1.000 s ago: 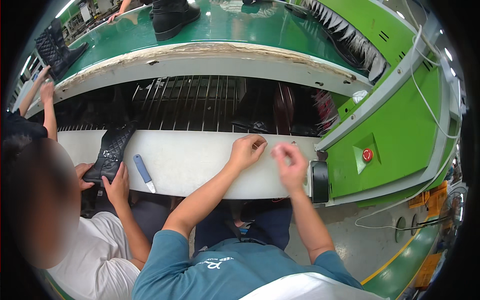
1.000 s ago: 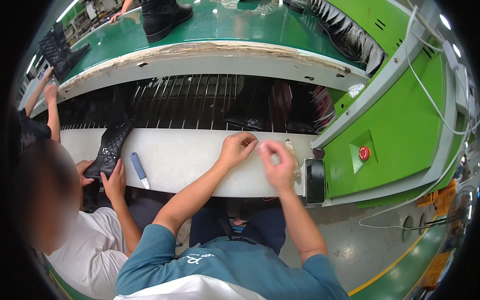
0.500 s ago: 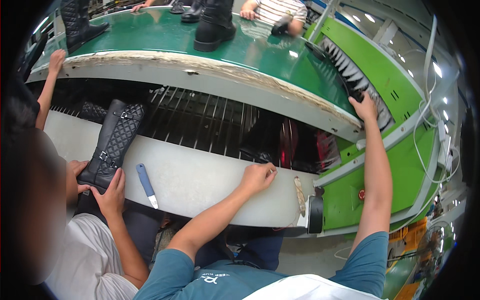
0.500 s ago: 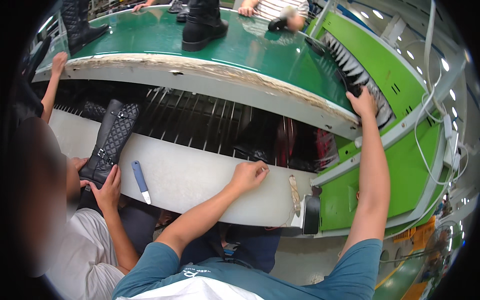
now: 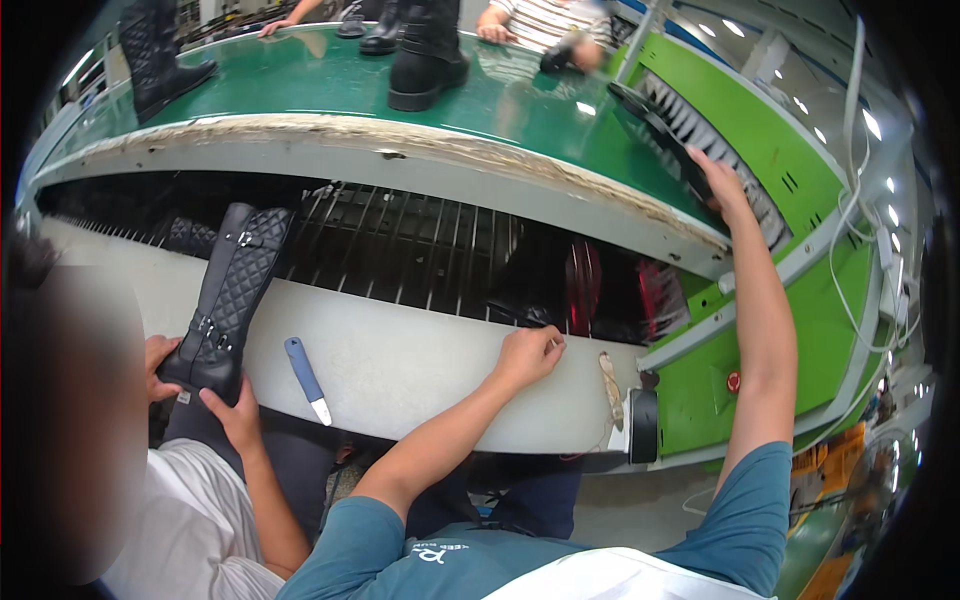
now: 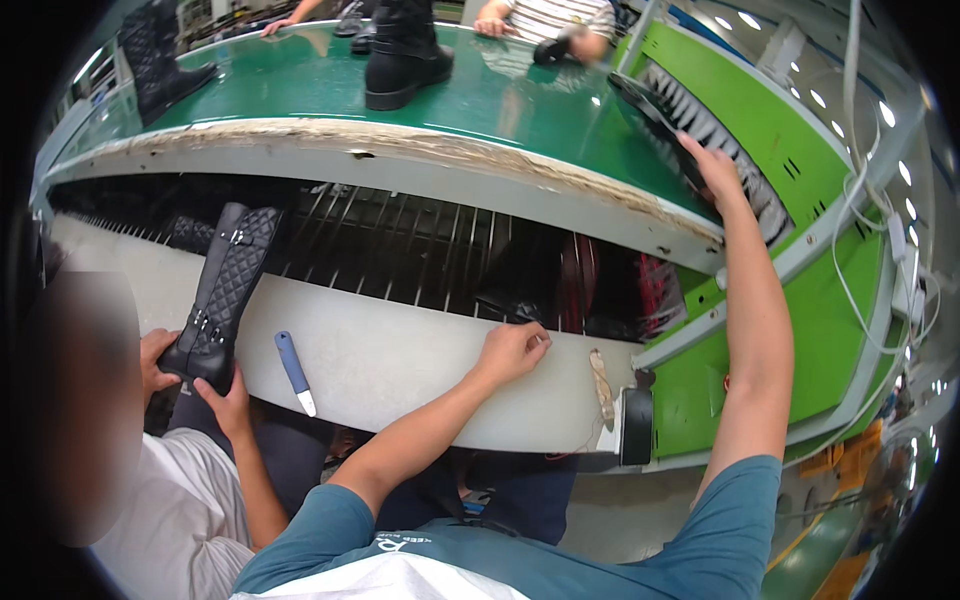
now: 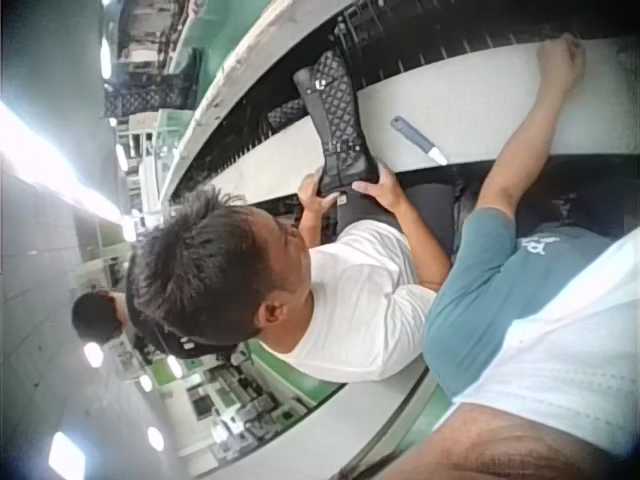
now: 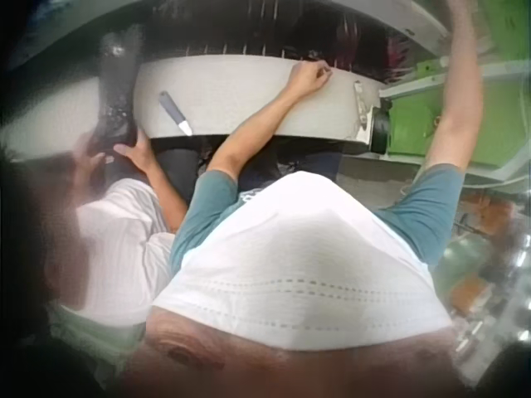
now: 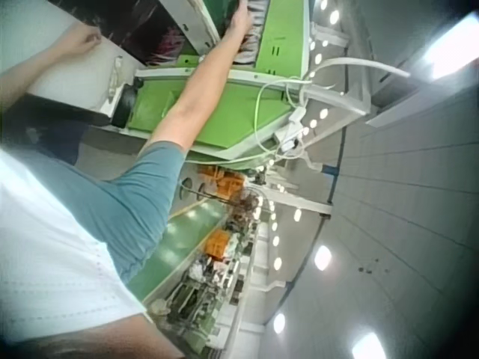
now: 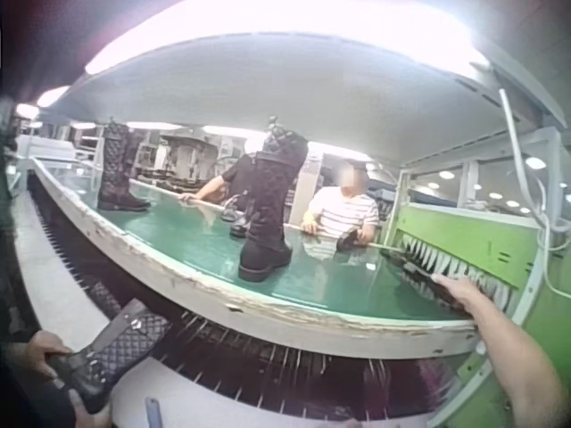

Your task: Inspecting boot components and assembling the sole to the upper part on a production line.

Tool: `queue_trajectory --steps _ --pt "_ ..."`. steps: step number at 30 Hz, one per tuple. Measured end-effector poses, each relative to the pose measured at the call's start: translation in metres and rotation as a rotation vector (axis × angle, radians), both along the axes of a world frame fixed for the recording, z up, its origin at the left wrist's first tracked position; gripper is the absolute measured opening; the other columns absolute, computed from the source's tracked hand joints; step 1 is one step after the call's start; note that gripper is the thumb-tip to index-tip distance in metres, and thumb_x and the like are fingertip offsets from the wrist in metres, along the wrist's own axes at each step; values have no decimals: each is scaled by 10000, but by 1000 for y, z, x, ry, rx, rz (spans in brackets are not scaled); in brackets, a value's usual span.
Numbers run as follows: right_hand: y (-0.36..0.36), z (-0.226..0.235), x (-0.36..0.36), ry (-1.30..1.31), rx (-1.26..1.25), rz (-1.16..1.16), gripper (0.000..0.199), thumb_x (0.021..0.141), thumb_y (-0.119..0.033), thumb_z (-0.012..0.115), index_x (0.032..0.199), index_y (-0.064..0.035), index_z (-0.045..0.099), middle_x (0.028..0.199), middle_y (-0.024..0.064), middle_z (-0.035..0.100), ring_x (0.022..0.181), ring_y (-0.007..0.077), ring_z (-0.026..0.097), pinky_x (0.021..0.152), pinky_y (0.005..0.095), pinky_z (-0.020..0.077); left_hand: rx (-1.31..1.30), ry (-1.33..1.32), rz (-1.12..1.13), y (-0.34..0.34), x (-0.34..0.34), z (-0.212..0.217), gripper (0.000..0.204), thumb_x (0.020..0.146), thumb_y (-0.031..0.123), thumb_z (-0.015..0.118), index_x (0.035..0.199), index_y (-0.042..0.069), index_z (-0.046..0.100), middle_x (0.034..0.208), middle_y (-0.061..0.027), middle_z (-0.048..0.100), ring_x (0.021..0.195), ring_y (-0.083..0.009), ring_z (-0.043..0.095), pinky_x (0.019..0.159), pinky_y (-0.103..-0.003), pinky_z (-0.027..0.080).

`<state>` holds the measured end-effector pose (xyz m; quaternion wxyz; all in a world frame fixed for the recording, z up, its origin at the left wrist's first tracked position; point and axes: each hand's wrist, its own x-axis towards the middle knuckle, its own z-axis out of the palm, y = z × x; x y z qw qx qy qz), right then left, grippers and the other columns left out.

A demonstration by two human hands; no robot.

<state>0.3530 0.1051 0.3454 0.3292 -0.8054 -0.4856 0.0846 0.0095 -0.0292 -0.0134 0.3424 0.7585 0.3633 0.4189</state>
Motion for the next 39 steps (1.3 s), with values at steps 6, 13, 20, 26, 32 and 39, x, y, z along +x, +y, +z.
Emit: queue_trajectory --steps 6,13,20,26,32,39 --pt "-11 -32 -135 -209 130 315 1007 893 -914 611 1487 -106 695 1354 185 741 1269 330 707 1076 427 538 -11 4 -13 4 1 -6 118 949 215 796 985 103 799 769 -101 783 721 -300 781 681 -424 604" --pt "-33 -57 -86 -600 303 188 822 1017 -840 483 1395 -162 754 1296 206 755 1246 414 704 1066 500 551 -29 -10 -25 4 4 -1 149 956 204 805 998 62 802 766 -123 782 691 -257 784 679 -370 607" --pt "-52 -69 -32 -428 476 32 592 1025 -665 665 1075 -91 801 876 88 776 837 291 742 811 405 572 -36 7 -50 -2 9 5 131 957 205 803 970 75 798 773 -100 788 692 -251 779 677 -379 603" --pt "-72 -60 -85 -374 513 46 402 1015 -456 735 939 -62 769 820 160 754 829 383 751 753 486 568 -41 41 -58 -6 1 4 159 972 198 823 1002 42 815 812 -102 802 686 -189 768 670 -330 604" --pt "-72 -56 -86 -400 545 33 410 995 -457 714 929 -57 781 937 207 797 929 439 761 829 556 587 -21 207 -49 -7 8 12 179 958 222 840 996 48 819 828 -104 811 718 -189 777 683 -335 603" --pt "-86 -62 -77 -353 505 2 385 985 -432 723 905 -63 802 910 209 799 905 441 766 833 554 599 -27 347 -194 68 92 17 318 942 388 821 1023 80 823 897 -136 820 831 -347 795 754 -448 618"
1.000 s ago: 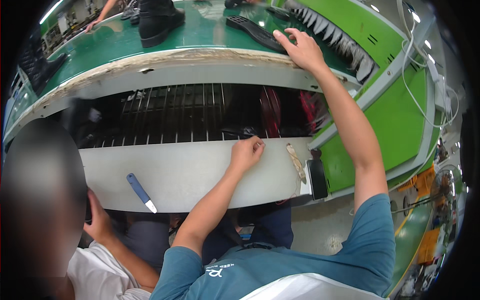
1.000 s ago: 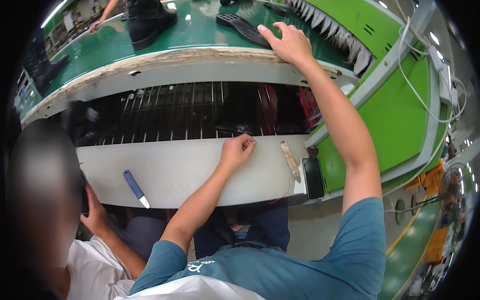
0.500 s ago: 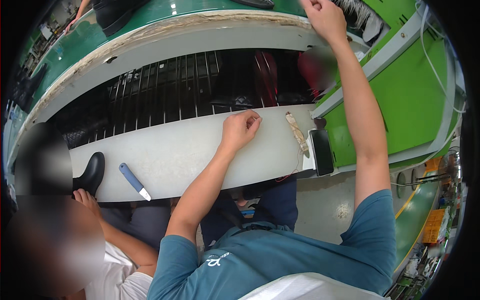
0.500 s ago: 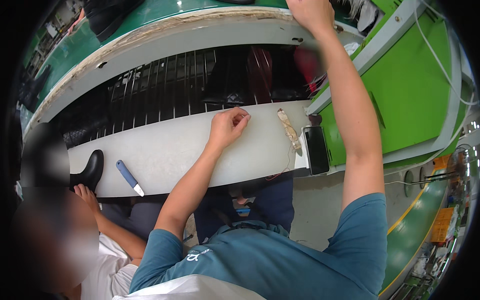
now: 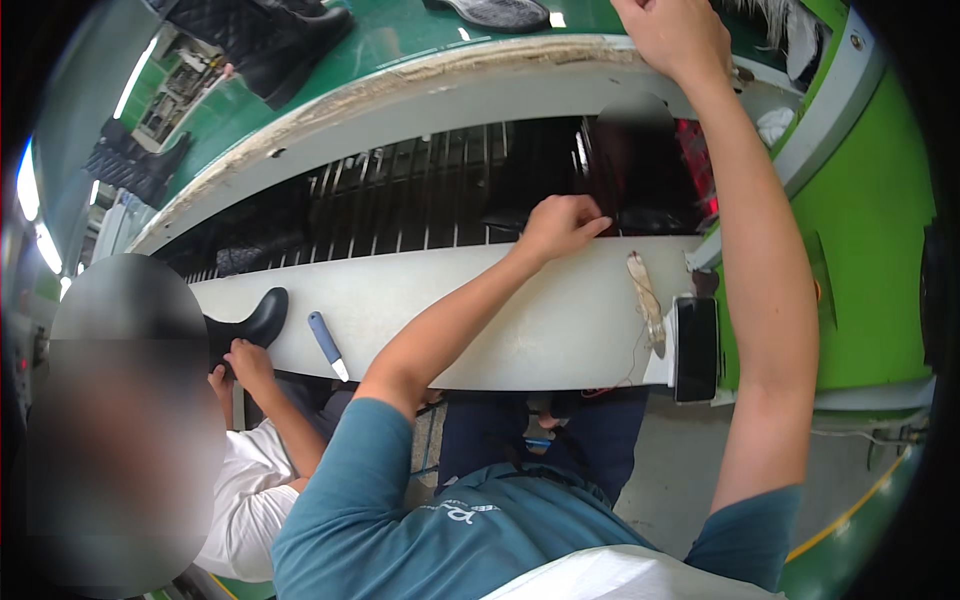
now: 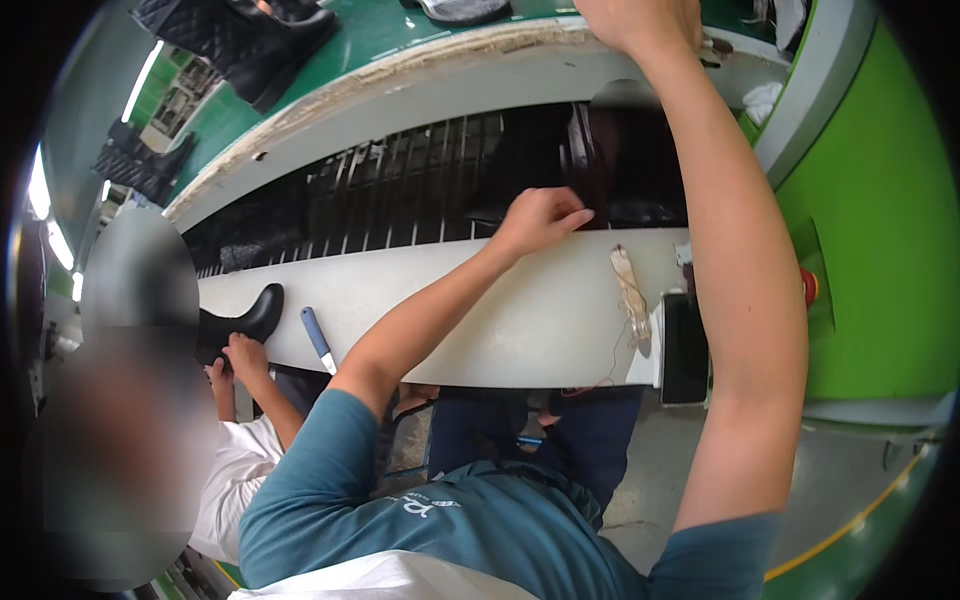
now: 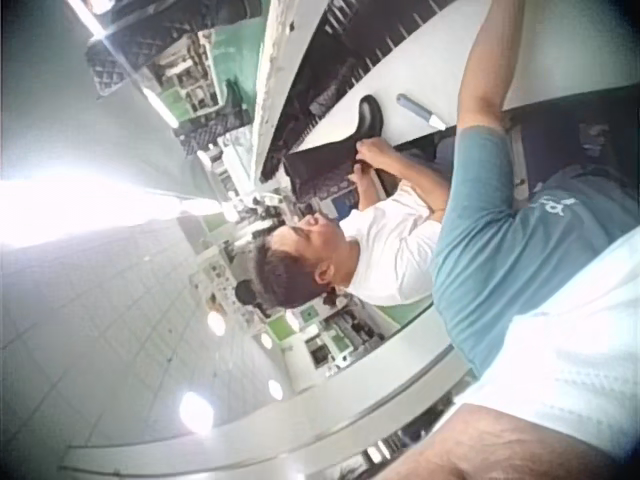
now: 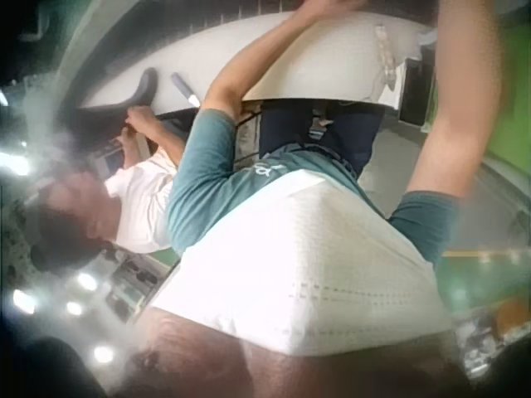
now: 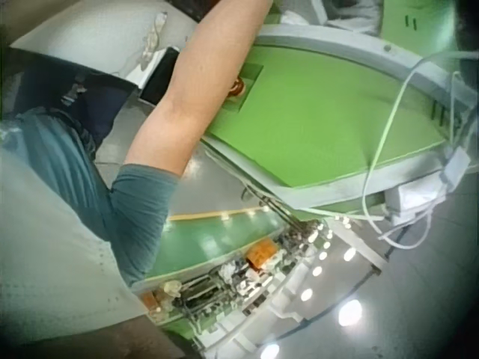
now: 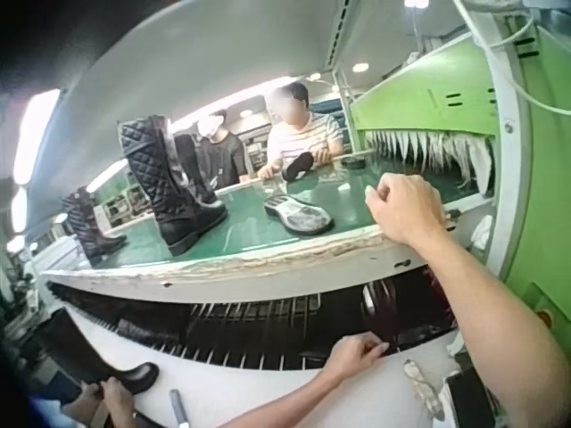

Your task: Inspecting boot components and assembling the sole to the upper part on a production line.

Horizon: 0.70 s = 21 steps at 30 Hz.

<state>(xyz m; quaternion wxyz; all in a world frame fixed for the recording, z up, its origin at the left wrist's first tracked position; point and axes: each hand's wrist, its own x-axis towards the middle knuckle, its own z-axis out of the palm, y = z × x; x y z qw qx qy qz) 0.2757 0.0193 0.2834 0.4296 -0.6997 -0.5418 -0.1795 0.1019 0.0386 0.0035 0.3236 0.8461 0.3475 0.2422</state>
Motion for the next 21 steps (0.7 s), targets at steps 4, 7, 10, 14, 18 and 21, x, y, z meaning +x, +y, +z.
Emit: queue_trajectory --steps 4,7,10,14,18,21 --pt "1 22 -24 40 42 82 395 991 -422 704 864 -61 804 876 220 792 888 449 768 831 573 600 193 174 57 68 36 -23 633 998 628 733 1010 0 806 825 -182 789 745 -327 790 705 -392 621" --pt "18 6 8 27 -72 62 434 976 -528 735 984 -97 784 940 158 796 913 394 763 816 494 593 -317 398 56 72 87 -12 765 956 714 733 1119 -30 803 1021 -224 819 855 -330 821 757 -457 655" --pt "34 -5 19 5 -124 53 499 1027 -622 628 1021 -147 782 968 144 804 980 428 758 832 518 586 -395 461 91 71 94 -18 875 884 749 791 1173 -77 781 1018 -212 815 686 -304 802 585 -402 642" --pt "31 -1 28 -8 -160 11 490 1025 -622 610 1050 -165 786 1045 152 815 1022 440 759 865 524 595 19 336 136 56 104 -39 867 826 690 849 1302 -31 776 1224 -235 808 1077 -365 808 960 -465 645" --pt "43 -3 20 -10 -161 35 483 1038 -615 607 1072 -164 776 1052 135 812 1042 423 755 865 516 587 -26 392 198 63 99 -61 714 900 585 781 1291 -12 788 1316 -263 771 1245 -418 738 1096 -478 577" --pt "52 -5 34 -22 -218 25 491 1049 -620 599 1094 -161 768 1046 117 808 1051 396 754 879 491 579 -163 276 223 72 101 -54 596 949 499 727 1245 -14 793 1316 -288 755 1250 -444 723 1090 -499 574"
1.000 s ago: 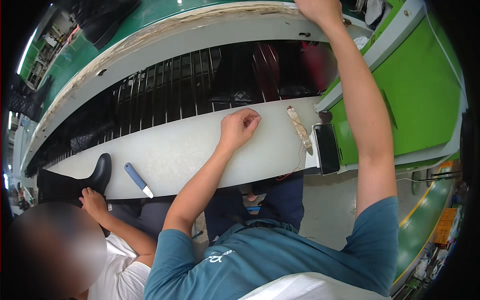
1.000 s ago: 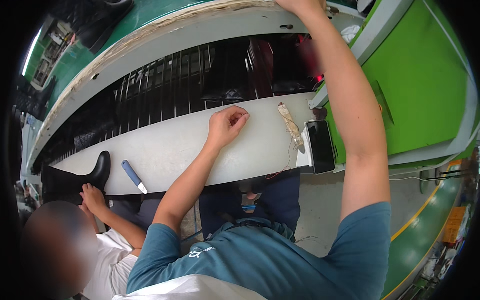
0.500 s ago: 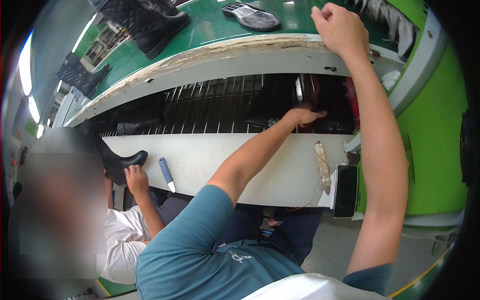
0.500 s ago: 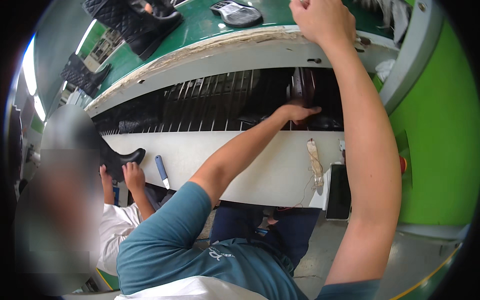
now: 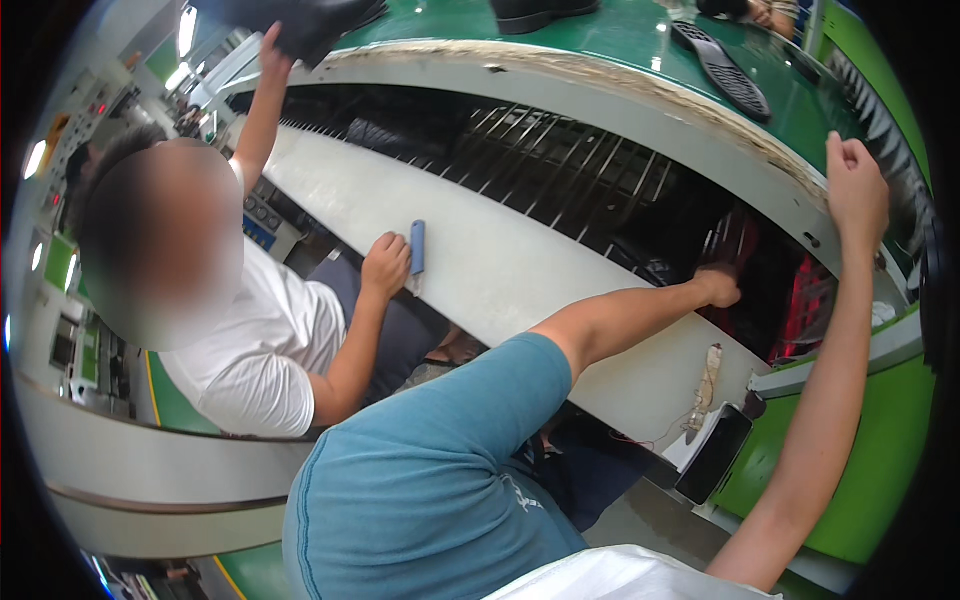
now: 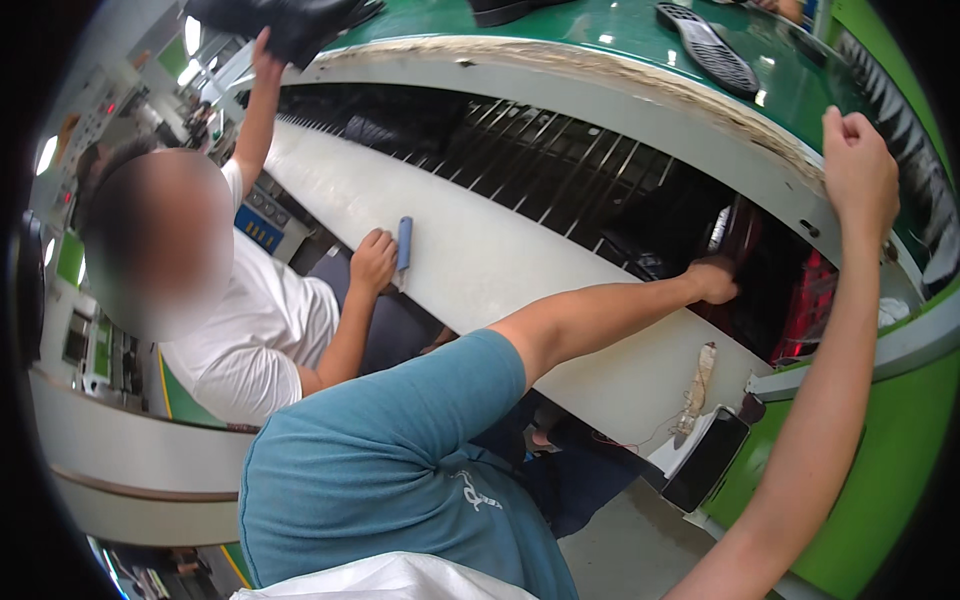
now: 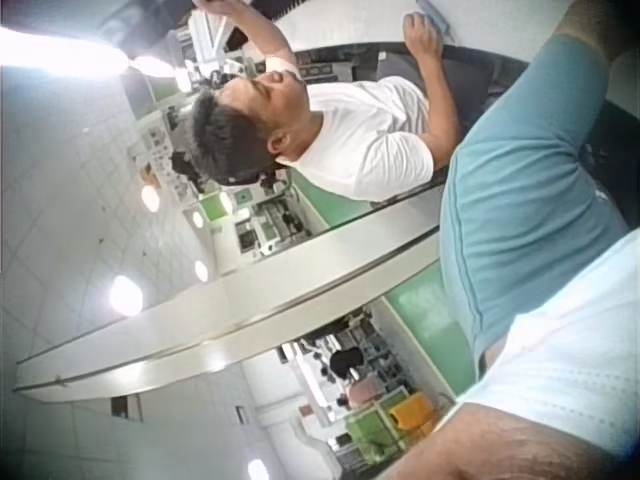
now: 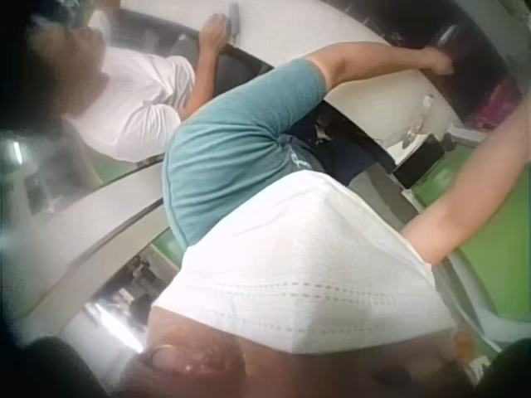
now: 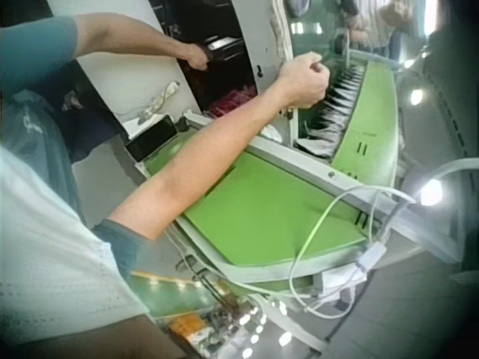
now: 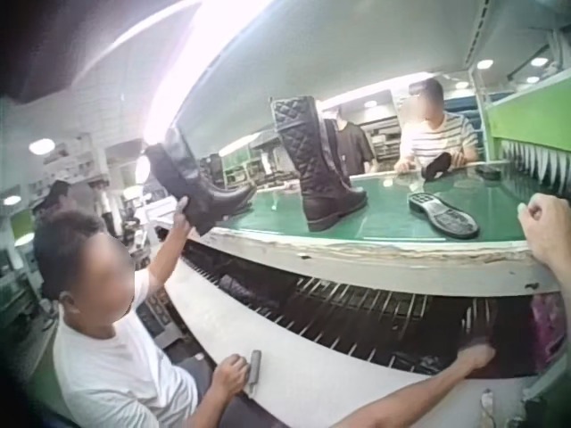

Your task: Inspecting boot components and assembling the sole to the upper part on a production line.

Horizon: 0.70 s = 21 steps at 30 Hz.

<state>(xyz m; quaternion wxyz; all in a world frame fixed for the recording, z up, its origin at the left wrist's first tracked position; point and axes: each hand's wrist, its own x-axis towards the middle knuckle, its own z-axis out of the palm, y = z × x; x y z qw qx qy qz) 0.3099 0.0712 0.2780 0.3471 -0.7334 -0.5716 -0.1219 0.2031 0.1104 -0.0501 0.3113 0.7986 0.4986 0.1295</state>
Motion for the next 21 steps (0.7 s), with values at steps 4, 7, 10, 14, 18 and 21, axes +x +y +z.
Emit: queue_trajectory --steps 4,7,10,14,18,21 --pt "2 -17 39 -47 -11 -85 502 1064 -628 577 1105 -163 761 1033 99 804 1023 369 754 871 472 573 101 -318 33 -3 31 43 457 1018 354 644 1221 -31 781 1240 -302 766 1247 -447 717 1092 -544 562" --pt "19 28 -53 -36 111 118 495 1072 -621 569 1107 -167 761 1022 89 802 1011 362 753 863 466 569 634 -366 130 81 -87 93 457 1062 347 626 1215 -56 776 1182 -275 792 1136 -433 767 1032 -499 598" --pt "19 -25 31 -75 11 -57 489 1077 -614 567 1102 -165 757 997 76 796 1000 353 751 849 463 563 24 -847 35 0 -56 130 317 1084 175 614 1315 9 752 954 -182 781 670 -298 735 665 -405 611" --pt "11 -11 21 -58 55 -56 479 1075 -608 576 1085 -166 760 980 76 795 992 359 753 845 464 566 -73 -998 -104 -66 -103 170 423 1134 301 610 858 -12 679 662 -37 623 502 -151 601 502 -343 505" --pt "2 -6 16 -20 78 -4 468 1062 -593 605 1058 -160 780 984 119 806 991 403 762 832 490 576 -17 -1000 -120 -120 -142 195 512 1150 374 600 765 36 625 610 -1 560 519 -123 602 503 -311 492" --pt "1 -9 6 -20 92 1 457 1045 -573 630 1062 -145 787 1014 151 808 1003 419 764 835 510 582 -47 -1047 -140 -143 -184 207 503 1153 401 602 797 49 655 633 19 577 544 -77 599 507 -253 475"
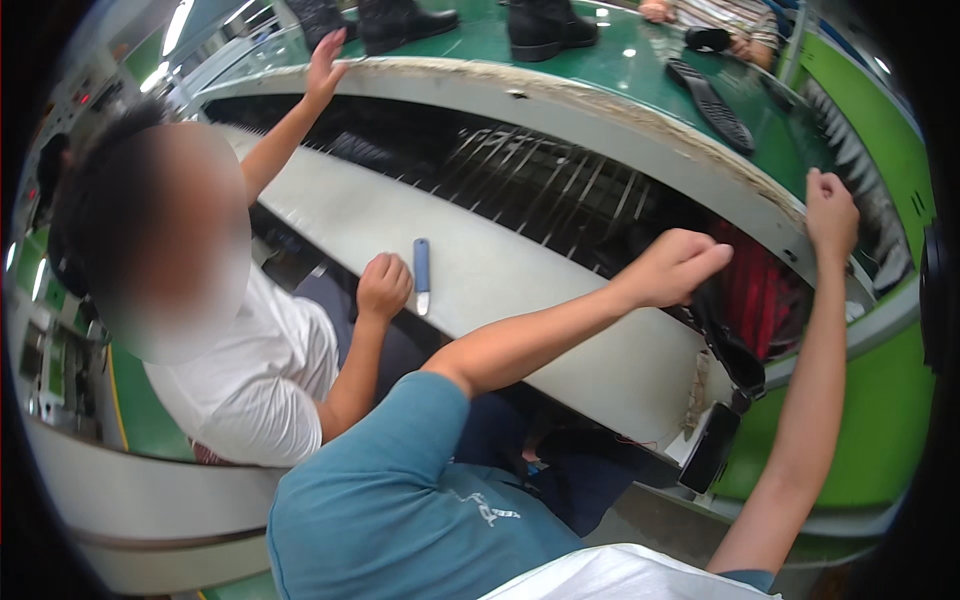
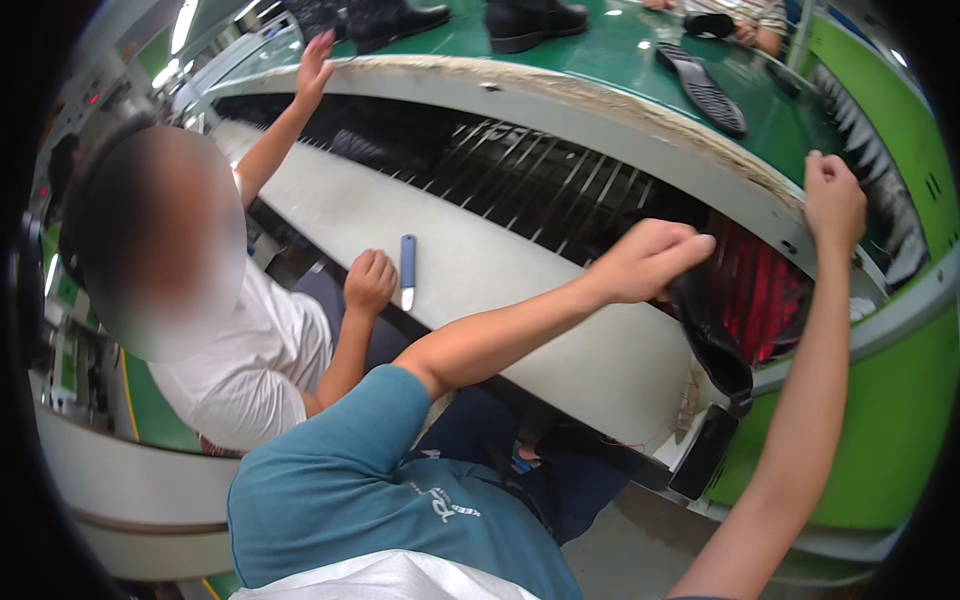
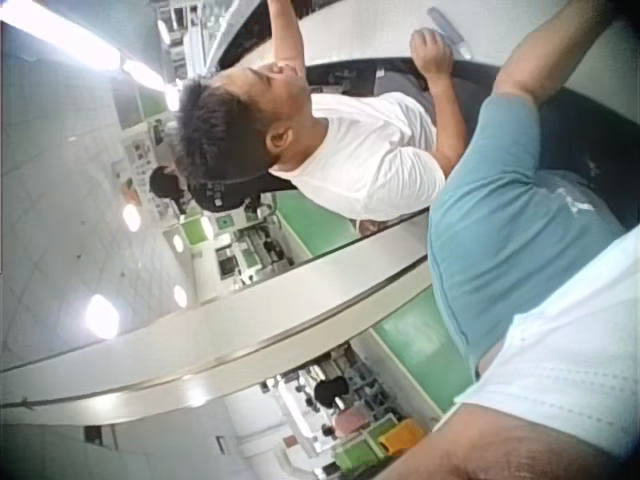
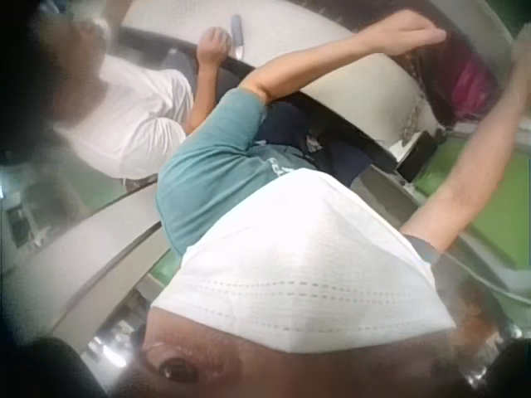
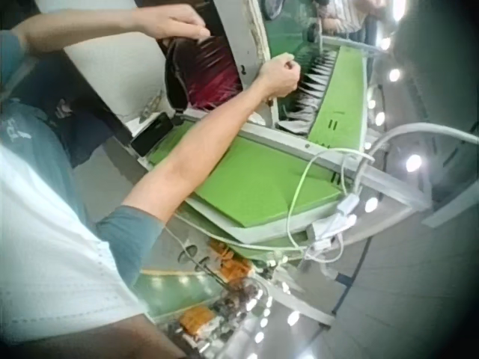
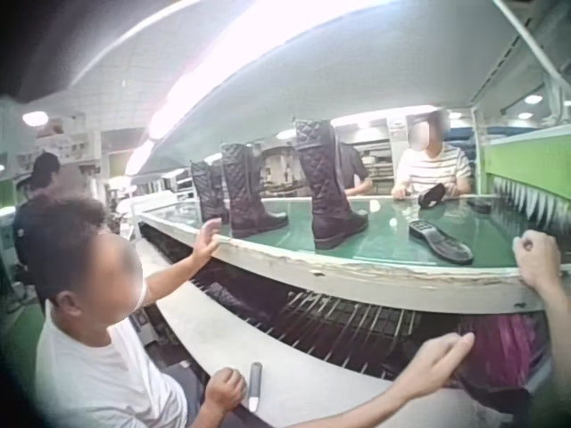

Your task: Inspecting boot components and assembling the sole to the upper part on a production line.

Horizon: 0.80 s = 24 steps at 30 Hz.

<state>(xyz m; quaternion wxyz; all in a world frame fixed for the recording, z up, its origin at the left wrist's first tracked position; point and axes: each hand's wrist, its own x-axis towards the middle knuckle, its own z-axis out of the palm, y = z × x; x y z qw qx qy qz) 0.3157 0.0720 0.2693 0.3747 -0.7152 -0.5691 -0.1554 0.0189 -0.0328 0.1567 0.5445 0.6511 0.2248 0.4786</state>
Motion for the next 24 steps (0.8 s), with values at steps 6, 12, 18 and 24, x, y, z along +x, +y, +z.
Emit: queue_trajectory --steps 6,12,18,24 --pt "-18 8 -16 23 10 -29 435 1030 -552 649 1027 -142 793 1003 148 809 997 416 767 832 521 588 -89 -122 -81 -35 -61 56 495 1170 397 582 775 106 647 649 38 610 516 -47 540 488 -231 422" --pt "-59 -14 -54 155 320 351 371 1089 -380 721 906 -58 747 724 24 651 671 136 627 630 355 502 -131 68 -207 -48 -95 44 545 1157 382 604 695 94 612 598 37 562 484 -65 520 454 -260 400" --pt "-217 -66 -161 873 -370 1155 474 1181 -527 516 1061 -87 644 802 -23 582 656 57 521 591 246 440 328 46 407 -67 -105 44 391 1139 247 621 836 0 623 881 -39 603 811 -139 604 748 -307 498" --pt "-254 -78 -209 627 -110 1170 543 1175 -535 533 1025 -18 602 797 34 535 721 121 494 659 309 439 585 -159 267 -95 -77 58 301 1115 169 637 878 -7 692 1090 -100 581 830 -160 586 725 -319 496"
